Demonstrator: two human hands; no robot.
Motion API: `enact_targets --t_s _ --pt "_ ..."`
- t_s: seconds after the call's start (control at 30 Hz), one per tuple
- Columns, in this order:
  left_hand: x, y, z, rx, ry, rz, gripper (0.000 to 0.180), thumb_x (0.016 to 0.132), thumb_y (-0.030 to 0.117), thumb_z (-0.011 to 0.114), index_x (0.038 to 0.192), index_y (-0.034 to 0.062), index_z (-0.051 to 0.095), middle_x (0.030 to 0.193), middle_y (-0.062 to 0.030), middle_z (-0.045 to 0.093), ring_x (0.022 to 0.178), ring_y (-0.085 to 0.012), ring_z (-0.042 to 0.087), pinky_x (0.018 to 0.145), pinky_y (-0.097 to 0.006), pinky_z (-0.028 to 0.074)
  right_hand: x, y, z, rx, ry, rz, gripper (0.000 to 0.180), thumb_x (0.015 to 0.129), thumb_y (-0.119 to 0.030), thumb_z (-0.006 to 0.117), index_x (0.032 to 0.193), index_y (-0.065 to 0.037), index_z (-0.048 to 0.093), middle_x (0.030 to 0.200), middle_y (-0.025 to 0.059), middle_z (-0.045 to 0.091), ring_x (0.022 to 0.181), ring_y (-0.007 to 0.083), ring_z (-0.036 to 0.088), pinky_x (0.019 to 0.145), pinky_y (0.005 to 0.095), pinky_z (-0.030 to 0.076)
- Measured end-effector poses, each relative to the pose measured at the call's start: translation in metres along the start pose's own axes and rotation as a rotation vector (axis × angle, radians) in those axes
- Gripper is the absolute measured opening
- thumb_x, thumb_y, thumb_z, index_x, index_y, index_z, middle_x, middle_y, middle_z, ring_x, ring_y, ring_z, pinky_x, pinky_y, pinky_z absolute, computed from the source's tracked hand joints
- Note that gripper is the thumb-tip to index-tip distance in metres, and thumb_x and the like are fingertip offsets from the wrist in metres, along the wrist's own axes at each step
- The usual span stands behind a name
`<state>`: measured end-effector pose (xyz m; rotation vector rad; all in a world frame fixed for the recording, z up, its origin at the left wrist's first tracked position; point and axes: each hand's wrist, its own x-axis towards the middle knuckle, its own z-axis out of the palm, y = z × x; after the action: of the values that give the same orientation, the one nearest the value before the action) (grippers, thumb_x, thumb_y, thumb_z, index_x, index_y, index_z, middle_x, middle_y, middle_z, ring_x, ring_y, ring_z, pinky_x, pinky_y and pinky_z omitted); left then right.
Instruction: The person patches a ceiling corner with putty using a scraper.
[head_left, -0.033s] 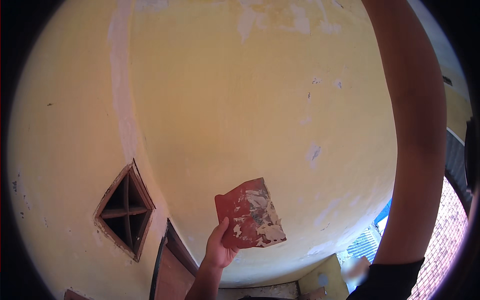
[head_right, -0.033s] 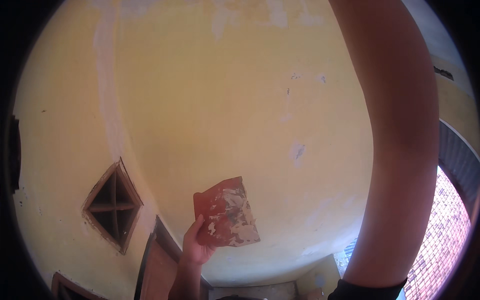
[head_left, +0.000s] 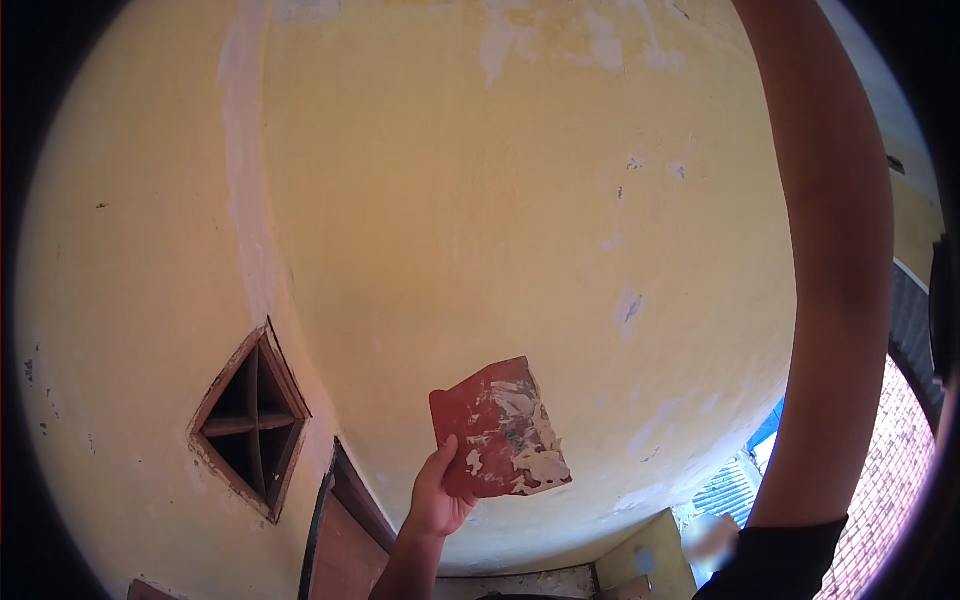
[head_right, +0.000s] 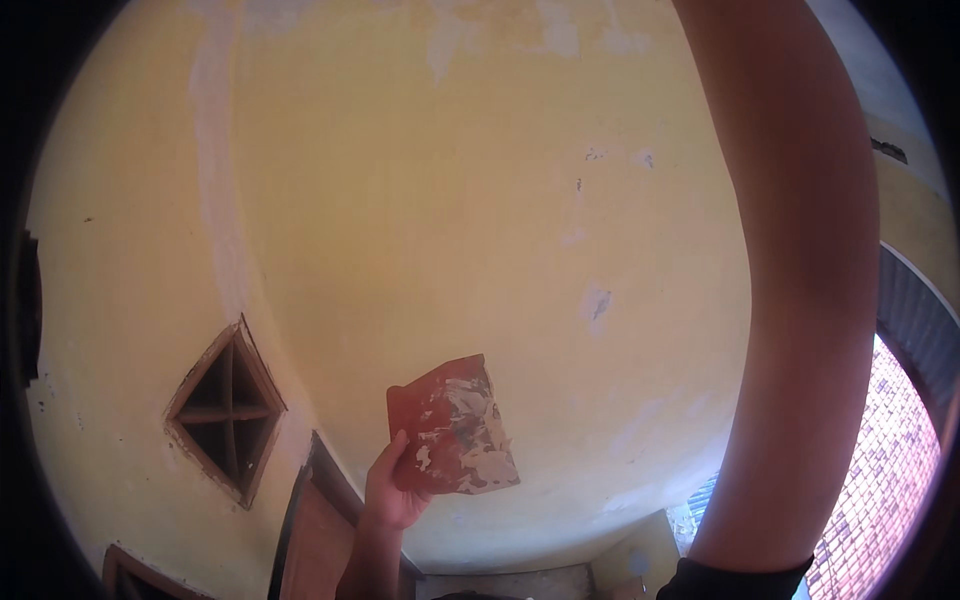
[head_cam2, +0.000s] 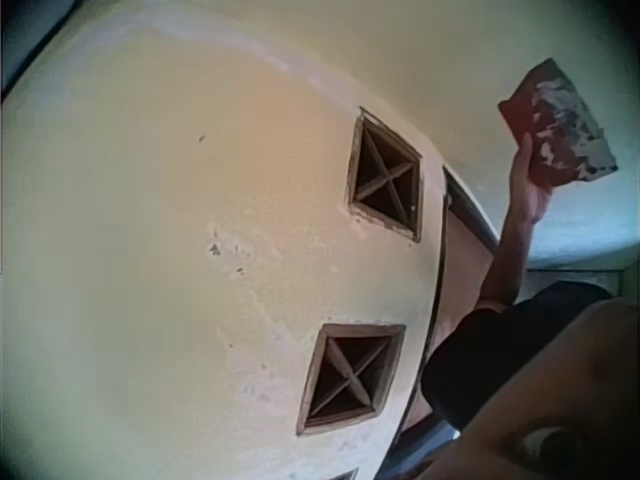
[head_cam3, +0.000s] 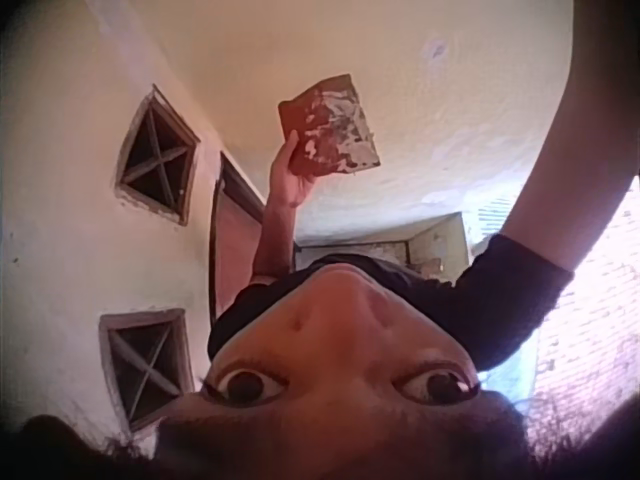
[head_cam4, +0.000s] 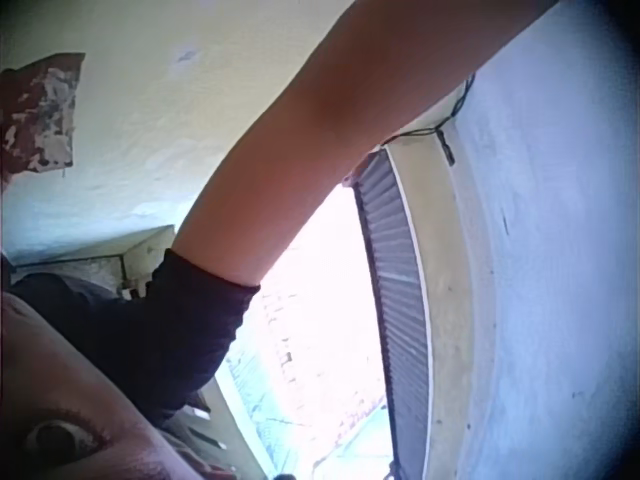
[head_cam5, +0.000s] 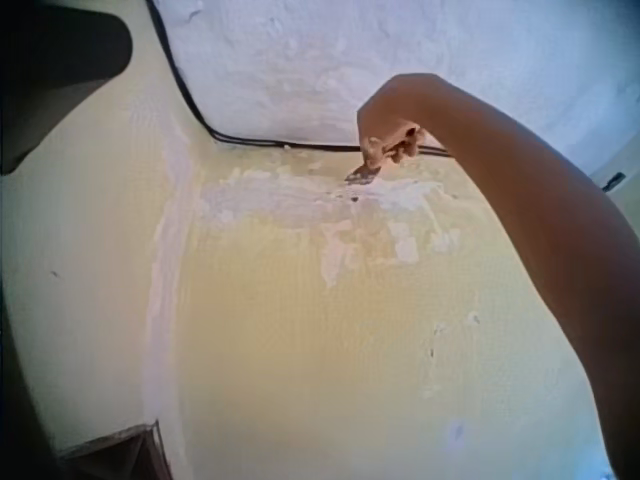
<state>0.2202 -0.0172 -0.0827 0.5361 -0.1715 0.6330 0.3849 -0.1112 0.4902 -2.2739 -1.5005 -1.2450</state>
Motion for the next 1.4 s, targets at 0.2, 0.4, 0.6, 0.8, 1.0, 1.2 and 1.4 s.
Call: enact_targets --t_s 0.2,0.4,0.6,0.8,1.0,1.2,1.4 --pt "0.010 0.000 -0.011 0.009 0.016 -0.001 0.045 0.112 0.030 0.040 0.144 -0.0013 0.045 0.138 -0.0157 0.061 0.126 -0.0269 0.062 0.108 -0.045 0.053 -0.002 0.037 0.020 0.363 -0.105 -0.049 0.033 0.104 -0.032 0.055 0.110 -0.005 0.072 0.094 0.0104 0.074 0.071 0.0207 0.066 0.063 0.0363 0.054" --pt "0.006 0.005 -0.024 -0.005 0.069 0.033 0.044 0.112 0.030 0.041 0.143 -0.0009 0.046 0.137 -0.0156 0.062 0.125 -0.0266 0.063 0.107 -0.044 0.054 0.010 0.067 0.075 0.771 -0.179 -0.125 0.037 0.108 -0.039 0.050 0.105 -0.007 0.068 0.090 0.0046 0.071 0.061 0.0113 0.056 0.054 0.0285 0.047" --pt "0.017 0.005 -0.013 -0.017 0.025 -0.032 0.043 0.112 0.030 0.041 0.143 -0.0005 0.046 0.137 -0.0152 0.062 0.124 -0.0259 0.064 0.106 -0.043 0.054 0.015 0.091 0.092 0.856 -0.212 -0.142 0.031 0.108 -0.034 0.050 0.107 -0.008 0.066 0.094 0.0041 0.071 0.062 0.0106 0.055 0.053 0.0277 0.044" --pt "0.019 0.002 -0.021 -0.033 0.013 -0.039 0.044 0.112 0.030 0.040 0.143 -0.0004 0.046 0.137 -0.0152 0.062 0.125 -0.0264 0.063 0.107 -0.044 0.054 0.012 0.083 0.093 0.696 -0.019 0.090 0.035 0.107 -0.038 0.055 0.104 -0.006 0.068 0.083 0.0049 0.069 0.059 0.0124 0.054 0.052 0.0297 0.045" --pt "0.016 -0.004 -0.016 0.000 0.016 -0.018 0.045 0.112 0.031 0.040 0.143 -0.0006 0.046 0.138 -0.0152 0.061 0.126 -0.0266 0.063 0.108 -0.045 0.053 -0.018 0.111 0.082 0.612 0.050 0.099 0.040 0.106 -0.041 0.057 0.100 -0.004 0.070 0.077 0.0044 0.067 0.056 0.0122 0.052 0.050 0.0309 0.042" --pt "0.015 -0.003 -0.018 0.004 0.027 -0.011 0.045 0.112 0.031 0.040 0.143 -0.0009 0.046 0.138 -0.0151 0.061 0.125 -0.0264 0.063 0.107 -0.044 0.053 0.016 0.090 0.105 0.885 0.110 -0.146 0.041 0.108 -0.040 0.051 0.096 -0.005 0.070 0.073 0.0042 0.064 0.053 0.0131 0.051 0.048 0.0313 0.043" --pt "0.016 -0.001 -0.019 -0.010 0.051 -0.065 0.044 0.111 0.030 0.042 0.143 -0.0003 0.047 0.137 -0.0144 0.062 0.124 -0.0255 0.064 0.106 -0.043 0.054 0.011 0.035 0.104 0.573 0.137 0.039 0.040 0.108 -0.037 0.050 0.097 -0.003 0.069 0.076 0.0064 0.067 0.060 0.0162 0.058 0.056 0.0347 0.048"
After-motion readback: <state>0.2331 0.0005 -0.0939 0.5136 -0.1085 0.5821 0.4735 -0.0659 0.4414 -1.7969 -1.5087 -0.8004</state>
